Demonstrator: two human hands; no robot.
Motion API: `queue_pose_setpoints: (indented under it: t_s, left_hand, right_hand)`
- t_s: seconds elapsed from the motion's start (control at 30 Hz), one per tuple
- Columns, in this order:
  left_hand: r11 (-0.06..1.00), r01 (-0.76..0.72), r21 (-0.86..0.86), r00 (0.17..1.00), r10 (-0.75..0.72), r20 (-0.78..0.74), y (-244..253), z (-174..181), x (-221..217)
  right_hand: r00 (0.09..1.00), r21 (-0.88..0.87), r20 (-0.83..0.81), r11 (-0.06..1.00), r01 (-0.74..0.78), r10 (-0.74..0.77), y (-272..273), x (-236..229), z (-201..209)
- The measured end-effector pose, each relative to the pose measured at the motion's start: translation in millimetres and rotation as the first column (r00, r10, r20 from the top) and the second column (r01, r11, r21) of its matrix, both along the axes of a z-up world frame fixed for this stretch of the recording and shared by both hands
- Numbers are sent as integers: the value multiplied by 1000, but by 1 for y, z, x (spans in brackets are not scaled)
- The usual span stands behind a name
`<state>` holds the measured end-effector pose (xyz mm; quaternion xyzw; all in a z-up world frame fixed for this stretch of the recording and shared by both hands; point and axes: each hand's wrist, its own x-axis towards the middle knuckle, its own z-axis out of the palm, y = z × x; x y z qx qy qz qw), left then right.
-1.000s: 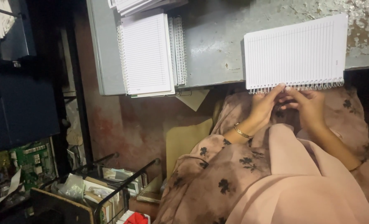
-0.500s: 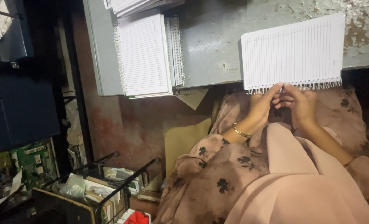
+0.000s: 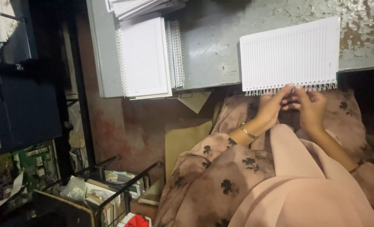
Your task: The person sits and assembles spiral-bound notebooks by hand. They insert a spiral binding into the punched holes of a notebook, close the binding, and then place the finished notebook onto a stack on the table. They repeat this process with additional notebooks.
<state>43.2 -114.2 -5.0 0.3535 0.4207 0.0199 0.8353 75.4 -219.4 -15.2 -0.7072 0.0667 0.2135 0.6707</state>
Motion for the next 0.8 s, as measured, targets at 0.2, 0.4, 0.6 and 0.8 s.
queue_pose_setpoints:
  t_s: [0.2, 0.4, 0.6, 0.8]
  left_hand:
    - [998, -10, 57, 994, 16, -104, -4, -9, 5]
    - [999, -15, 39, 998, 17, -61, -3, 3, 6]
    - [998, 33, 62, 999, -31, -42, -3, 10, 0]
    - [994, 106, 14, 992, -107, 63, -15, -5, 7]
  right_hand:
    - [995, 125, -77, 990, 72, -63, 13, 4, 7]
    - [989, 120, -136, 990, 71, -55, 6, 6, 7]
    - [998, 194, -21, 980, -52, 57, -14, 3, 16]
    - [999, 60, 30, 998, 23, -25, -20, 5, -4]
